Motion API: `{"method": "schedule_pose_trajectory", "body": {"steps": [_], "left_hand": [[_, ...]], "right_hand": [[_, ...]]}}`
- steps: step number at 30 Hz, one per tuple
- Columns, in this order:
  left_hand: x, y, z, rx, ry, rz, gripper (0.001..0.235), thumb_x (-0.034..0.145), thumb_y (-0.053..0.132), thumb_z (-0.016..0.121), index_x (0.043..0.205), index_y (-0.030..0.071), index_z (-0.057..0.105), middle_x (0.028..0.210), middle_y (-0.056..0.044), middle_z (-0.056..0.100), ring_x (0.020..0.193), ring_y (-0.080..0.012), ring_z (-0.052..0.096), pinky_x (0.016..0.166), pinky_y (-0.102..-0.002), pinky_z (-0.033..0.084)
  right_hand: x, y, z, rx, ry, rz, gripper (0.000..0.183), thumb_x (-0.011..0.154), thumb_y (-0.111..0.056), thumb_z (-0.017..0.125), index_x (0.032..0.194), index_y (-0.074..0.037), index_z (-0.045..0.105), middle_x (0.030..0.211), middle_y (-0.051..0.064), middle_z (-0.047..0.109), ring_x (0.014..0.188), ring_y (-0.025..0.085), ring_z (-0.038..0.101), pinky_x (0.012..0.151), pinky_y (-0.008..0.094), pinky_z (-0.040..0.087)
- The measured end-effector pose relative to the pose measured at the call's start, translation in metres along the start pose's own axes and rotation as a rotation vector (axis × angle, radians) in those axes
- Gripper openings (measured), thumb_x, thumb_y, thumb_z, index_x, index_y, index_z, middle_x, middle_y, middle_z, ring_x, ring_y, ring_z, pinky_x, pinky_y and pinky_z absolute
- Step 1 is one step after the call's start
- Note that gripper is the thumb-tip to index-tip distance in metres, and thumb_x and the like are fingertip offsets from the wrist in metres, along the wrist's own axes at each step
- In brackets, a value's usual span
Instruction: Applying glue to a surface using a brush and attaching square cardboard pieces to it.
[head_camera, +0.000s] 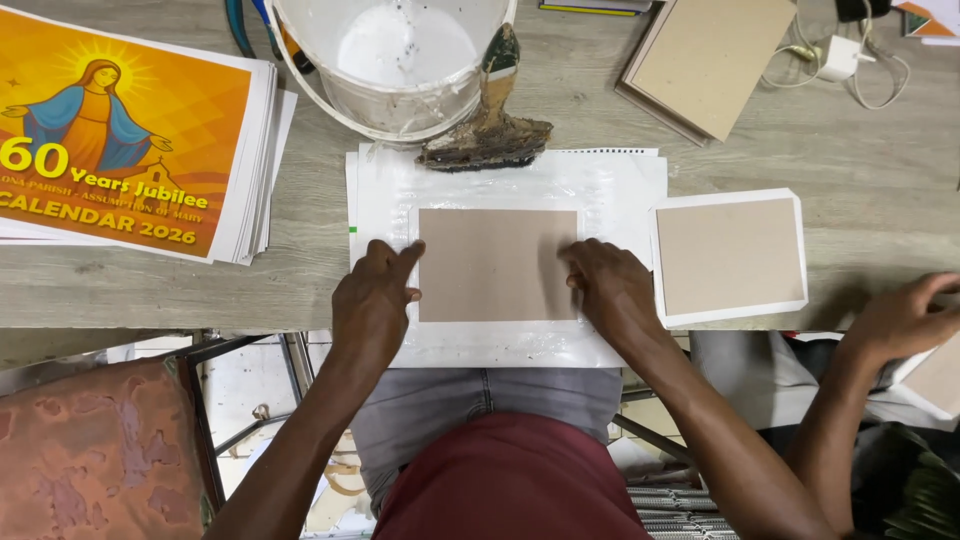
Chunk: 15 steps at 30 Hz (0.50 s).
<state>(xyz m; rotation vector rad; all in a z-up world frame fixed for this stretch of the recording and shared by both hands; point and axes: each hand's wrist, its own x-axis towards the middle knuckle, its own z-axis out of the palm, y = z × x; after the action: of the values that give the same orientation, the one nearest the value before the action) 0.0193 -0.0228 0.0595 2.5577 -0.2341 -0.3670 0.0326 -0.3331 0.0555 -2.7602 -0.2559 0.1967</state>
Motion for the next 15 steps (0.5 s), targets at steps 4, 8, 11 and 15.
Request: {"method": "schedule_pose_trajectory", "body": {"steps": [4, 8, 11, 15], "left_hand": [[0.006, 0.031, 0.038, 0.391, 0.033, 0.249, 0.038, 0.088, 0.002, 0.072, 0.126, 0.007, 0.067, 0.120, -0.019, 0.057, 0.098, -0.0312, 0.062, 0.073, -0.040, 0.047], [0.017, 0.071, 0.048, 0.178, -0.091, 0.375, 0.040, 0.093, 0.017, 0.070, 0.129, 0.001, 0.063, 0.142, -0.025, 0.050, 0.114, -0.0354, 0.052, 0.083, -0.046, 0.043], [0.024, 0.077, 0.037, 0.040, -0.142, 0.210, 0.064, 0.082, 0.022, 0.083, 0.141, 0.014, 0.059, 0.141, -0.012, 0.048, 0.124, -0.0311, 0.045, 0.091, -0.045, 0.042], [0.038, 0.057, 0.050, -0.183, -0.095, 0.134, 0.053, 0.080, 0.020, 0.084, 0.131, 0.017, 0.067, 0.135, -0.004, 0.052, 0.121, -0.0274, 0.052, 0.096, -0.043, 0.042]], "right_hand": [[0.015, -0.028, -0.014, -0.186, -0.151, -0.175, 0.023, 0.090, -0.004, 0.071, 0.111, -0.014, 0.072, 0.081, 0.003, 0.072, 0.078, 0.024, 0.071, 0.071, 0.036, 0.053], [0.038, -0.044, -0.025, -0.309, -0.297, -0.196, 0.024, 0.089, -0.005, 0.071, 0.112, -0.011, 0.073, 0.084, 0.006, 0.076, 0.079, 0.026, 0.074, 0.072, 0.037, 0.055], [0.040, -0.063, -0.047, 0.003, -0.092, -0.087, 0.016, 0.089, -0.011, 0.073, 0.105, -0.014, 0.071, 0.084, 0.006, 0.072, 0.080, 0.027, 0.072, 0.070, 0.039, 0.055], [0.025, -0.060, -0.033, 0.075, -0.029, -0.071, 0.022, 0.087, -0.006, 0.074, 0.107, -0.012, 0.069, 0.092, 0.007, 0.072, 0.091, 0.028, 0.072, 0.073, 0.040, 0.055]]}}
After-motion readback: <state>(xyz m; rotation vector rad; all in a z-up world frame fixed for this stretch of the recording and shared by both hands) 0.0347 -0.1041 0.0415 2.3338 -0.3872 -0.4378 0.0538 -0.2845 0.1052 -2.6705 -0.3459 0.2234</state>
